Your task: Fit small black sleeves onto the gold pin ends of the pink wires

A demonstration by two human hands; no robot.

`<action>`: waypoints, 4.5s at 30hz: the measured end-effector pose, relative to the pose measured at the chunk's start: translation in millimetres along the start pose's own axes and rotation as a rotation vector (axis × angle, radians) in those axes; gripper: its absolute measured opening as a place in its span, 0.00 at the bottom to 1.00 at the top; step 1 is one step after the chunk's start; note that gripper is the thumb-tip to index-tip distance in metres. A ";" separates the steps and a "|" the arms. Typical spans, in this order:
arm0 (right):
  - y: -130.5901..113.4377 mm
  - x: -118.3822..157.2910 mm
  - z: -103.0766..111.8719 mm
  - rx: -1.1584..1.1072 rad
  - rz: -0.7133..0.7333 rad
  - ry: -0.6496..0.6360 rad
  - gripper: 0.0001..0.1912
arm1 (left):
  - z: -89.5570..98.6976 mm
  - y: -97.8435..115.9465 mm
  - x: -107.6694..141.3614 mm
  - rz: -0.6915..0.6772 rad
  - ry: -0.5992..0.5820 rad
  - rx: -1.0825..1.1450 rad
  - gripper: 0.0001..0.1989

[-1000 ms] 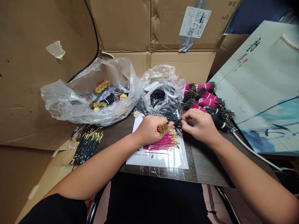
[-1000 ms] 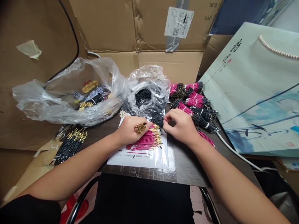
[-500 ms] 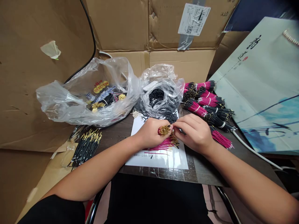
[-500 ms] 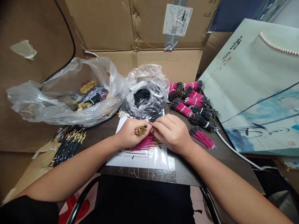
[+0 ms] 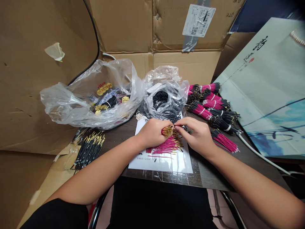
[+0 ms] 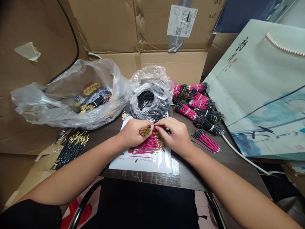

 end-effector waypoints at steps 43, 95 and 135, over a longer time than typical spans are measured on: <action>-18.4 14.6 17.5 -0.042 0.151 0.169 0.13 | 13.1 26.0 3.0 -0.191 0.288 0.165 0.08; -32.6 23.3 25.5 0.256 0.474 -0.015 0.16 | -4.0 24.6 4.2 -0.263 -0.001 -0.261 0.12; -41.1 29.6 11.6 0.425 0.493 0.101 0.26 | 0.0 25.2 6.4 -0.145 0.028 -0.392 0.06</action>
Point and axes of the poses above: each hand's wrist, its own x-axis away from the middle knuckle, its own z-axis out of the back of the hand, y = z × x, the point moved 5 cm from there along -x, towards the middle knuckle, and after that the axes turned 9 degrees about -z, right-handed, at the moved point
